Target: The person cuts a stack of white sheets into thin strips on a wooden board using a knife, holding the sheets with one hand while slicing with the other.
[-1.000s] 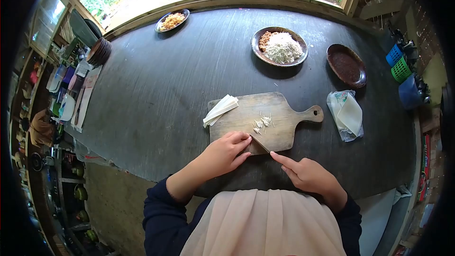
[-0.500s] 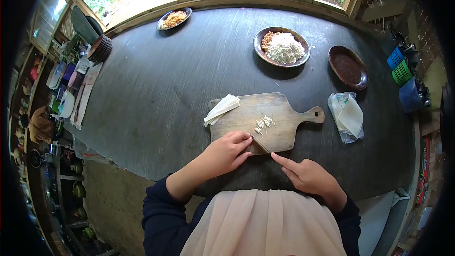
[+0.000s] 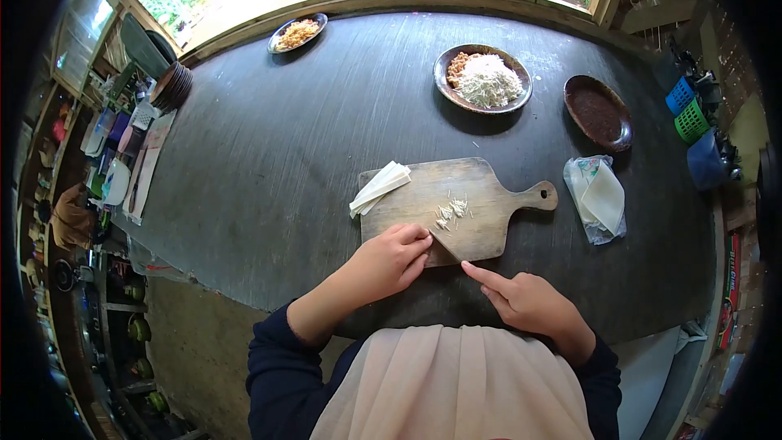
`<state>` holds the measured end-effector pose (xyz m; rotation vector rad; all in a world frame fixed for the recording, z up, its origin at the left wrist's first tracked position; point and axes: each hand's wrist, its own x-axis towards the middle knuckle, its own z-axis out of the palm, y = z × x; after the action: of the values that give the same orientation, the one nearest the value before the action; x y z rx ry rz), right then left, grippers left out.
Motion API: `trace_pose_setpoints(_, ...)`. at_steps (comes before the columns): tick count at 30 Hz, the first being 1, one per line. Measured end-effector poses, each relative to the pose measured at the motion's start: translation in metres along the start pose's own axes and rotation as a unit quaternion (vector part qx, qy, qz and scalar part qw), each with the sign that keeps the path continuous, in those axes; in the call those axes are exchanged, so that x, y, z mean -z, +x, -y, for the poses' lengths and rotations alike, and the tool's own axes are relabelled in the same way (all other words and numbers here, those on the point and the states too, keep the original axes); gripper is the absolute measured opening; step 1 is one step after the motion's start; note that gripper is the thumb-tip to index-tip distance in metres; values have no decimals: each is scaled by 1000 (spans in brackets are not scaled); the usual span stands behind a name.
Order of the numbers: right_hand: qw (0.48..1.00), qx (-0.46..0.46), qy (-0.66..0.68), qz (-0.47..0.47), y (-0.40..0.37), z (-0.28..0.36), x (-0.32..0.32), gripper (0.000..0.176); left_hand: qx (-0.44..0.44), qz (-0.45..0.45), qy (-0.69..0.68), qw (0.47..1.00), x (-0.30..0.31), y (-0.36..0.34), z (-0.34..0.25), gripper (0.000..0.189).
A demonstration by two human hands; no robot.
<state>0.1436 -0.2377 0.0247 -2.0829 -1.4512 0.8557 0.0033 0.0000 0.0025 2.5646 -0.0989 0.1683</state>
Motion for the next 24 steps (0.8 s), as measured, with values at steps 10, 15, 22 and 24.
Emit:
trace_pose_setpoints(10,1000,-12,2,21,-7,-1,6,49,0,-7,-25,1000,-2,1,8,41)
trace_pose_setpoints(15,1000,9,11,-12,-5,-4,2,50,-2,-14,-33,999,-5,-1,9,41)
trace_pose_setpoints(22,1000,21,-5,-8,-3,-5,0,51,-18,-28,27,999,-4,1,3,27)
trace_pose_setpoints(24,1000,20,-3,-6,-2,-6,0,51,-21,-26,30,999,-4,1,4,27)
